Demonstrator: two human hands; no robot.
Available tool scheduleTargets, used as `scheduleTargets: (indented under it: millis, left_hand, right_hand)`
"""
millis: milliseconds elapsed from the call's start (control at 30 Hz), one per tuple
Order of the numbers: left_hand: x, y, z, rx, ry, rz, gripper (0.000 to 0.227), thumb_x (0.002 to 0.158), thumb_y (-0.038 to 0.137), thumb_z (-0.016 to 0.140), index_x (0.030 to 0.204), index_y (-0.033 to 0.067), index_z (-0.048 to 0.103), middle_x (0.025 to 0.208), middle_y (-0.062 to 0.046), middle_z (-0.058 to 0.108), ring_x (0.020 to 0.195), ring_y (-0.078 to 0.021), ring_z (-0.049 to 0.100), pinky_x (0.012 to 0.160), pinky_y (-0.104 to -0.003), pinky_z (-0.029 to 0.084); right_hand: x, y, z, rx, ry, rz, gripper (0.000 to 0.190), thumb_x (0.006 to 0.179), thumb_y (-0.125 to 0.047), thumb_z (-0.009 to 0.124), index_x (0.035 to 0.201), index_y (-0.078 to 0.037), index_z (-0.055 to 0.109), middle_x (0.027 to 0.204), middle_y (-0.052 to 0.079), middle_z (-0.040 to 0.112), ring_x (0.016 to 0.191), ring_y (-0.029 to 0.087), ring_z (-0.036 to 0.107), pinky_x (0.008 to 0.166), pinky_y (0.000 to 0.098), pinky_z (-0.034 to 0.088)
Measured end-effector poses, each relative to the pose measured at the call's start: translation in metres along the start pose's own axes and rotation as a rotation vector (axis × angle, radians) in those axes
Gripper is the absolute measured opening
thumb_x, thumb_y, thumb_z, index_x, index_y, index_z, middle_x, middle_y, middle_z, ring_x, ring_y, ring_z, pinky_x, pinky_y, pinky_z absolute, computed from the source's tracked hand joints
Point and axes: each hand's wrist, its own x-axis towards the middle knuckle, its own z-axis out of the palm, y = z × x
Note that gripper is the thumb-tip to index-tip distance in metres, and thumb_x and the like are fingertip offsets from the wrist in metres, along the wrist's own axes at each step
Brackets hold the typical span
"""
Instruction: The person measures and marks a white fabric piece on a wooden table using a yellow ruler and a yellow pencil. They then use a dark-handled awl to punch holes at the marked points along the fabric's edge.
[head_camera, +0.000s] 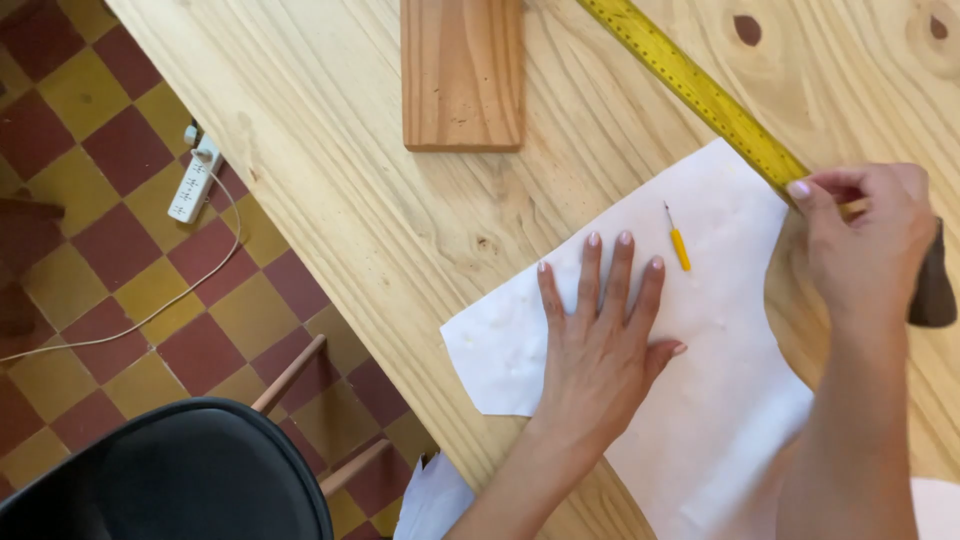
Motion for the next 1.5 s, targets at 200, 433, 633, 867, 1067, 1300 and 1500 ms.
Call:
scheduleTargets:
  millis: [200, 433, 633, 867, 1067, 1300, 1500]
  left_hand:
    - [-0.002, -0.002, 0.000, -0.013, 0.007, 0.017, 0.081, 0.089, 0.054, 0.079, 0.151, 0.0133, 0.047, 0.165, -0.016, 0.036, 0.155, -0.0416, 0.031, 0.119, -0.073, 0.026]
    - [0.041, 0.015, 0.003, -0.174, 0.243, -0.132, 0.030, 0.100, 0.034, 0.064, 0.095, 0.0051, 0.059, 0.100, -0.012, 0.056, 0.093, -0.0345, 0.052, 0.083, -0.048, 0.038]
    - [0.074, 0.021, 0.032, -0.155, 0.233, -0.233, 0.016, 0.087, 0.017, 0.069, 0.083, 0.0080, 0.056, 0.082, -0.007, 0.051, 0.081, -0.0305, 0.047, 0.069, -0.044, 0.032]
    - [0.087, 0.036, 0.044, -0.304, 0.257, -0.115, 0.006, 0.095, 0.008, 0.066, 0.094, 0.0086, 0.060, 0.091, -0.006, 0.054, 0.084, -0.0280, 0.047, 0.071, -0.041, 0.033]
    - [0.096, 0.039, 0.052, -0.396, 0.215, -0.042, 0.011, 0.095, 0.015, 0.072, 0.091, 0.0121, 0.062, 0.090, -0.003, 0.056, 0.085, -0.0262, 0.048, 0.072, -0.040, 0.033]
    - [0.094, 0.037, 0.054, -0.446, 0.268, -0.058, 0.012, 0.096, 0.022, 0.074, 0.094, 0.0131, 0.066, 0.092, -0.002, 0.060, 0.086, -0.0259, 0.052, 0.074, -0.040, 0.034]
    - [0.130, 0.012, 0.025, -0.385, 0.359, -0.161, 0.024, 0.096, -0.003, 0.060, 0.117, 0.0067, 0.064, 0.104, -0.010, 0.057, 0.093, -0.0329, 0.054, 0.084, -0.044, 0.046]
  right_hand:
    - [-0.002, 0.003, -0.003, 0.233, -0.078, 0.276, 0.044, 0.103, -0.009, 0.086, 0.139, -0.002, 0.062, 0.132, 0.016, 0.058, 0.116, 0.024, 0.054, 0.097, 0.0333, 0.044]
    - [-0.016, 0.025, 0.009, 0.219, 0.075, 0.191, 0.034, 0.107, 0.000, 0.094, 0.132, 0.000, 0.071, 0.126, 0.011, 0.062, 0.111, 0.022, 0.058, 0.098, 0.0312, 0.047]
    - [-0.014, 0.022, -0.016, 0.401, 0.070, 0.253, 0.035, 0.106, 0.008, 0.081, 0.138, 0.004, 0.065, 0.132, 0.015, 0.053, 0.112, 0.022, 0.062, 0.083, 0.0294, 0.058]
    - [-0.014, 0.009, -0.024, 0.215, 0.074, 0.267, 0.043, 0.092, -0.005, 0.101, 0.127, -0.001, 0.078, 0.121, 0.011, 0.053, 0.099, 0.017, 0.056, 0.088, 0.0249, 0.053]
    - [-0.010, 0.011, -0.026, 0.094, -0.002, 0.400, 0.039, 0.087, -0.011, 0.096, 0.121, -0.010, 0.076, 0.118, 0.008, 0.052, 0.098, 0.015, 0.055, 0.084, 0.0277, 0.048]
    - [-0.015, 0.011, -0.023, 0.135, -0.008, 0.373, 0.027, 0.098, -0.005, 0.094, 0.115, -0.009, 0.074, 0.120, 0.010, 0.053, 0.101, 0.017, 0.057, 0.088, 0.0275, 0.049]
    - [-0.028, 0.055, 0.004, 0.273, 0.019, 0.489, 0.047, 0.097, -0.018, 0.091, 0.135, -0.010, 0.065, 0.124, 0.005, 0.053, 0.108, 0.014, 0.046, 0.087, 0.0264, 0.036]
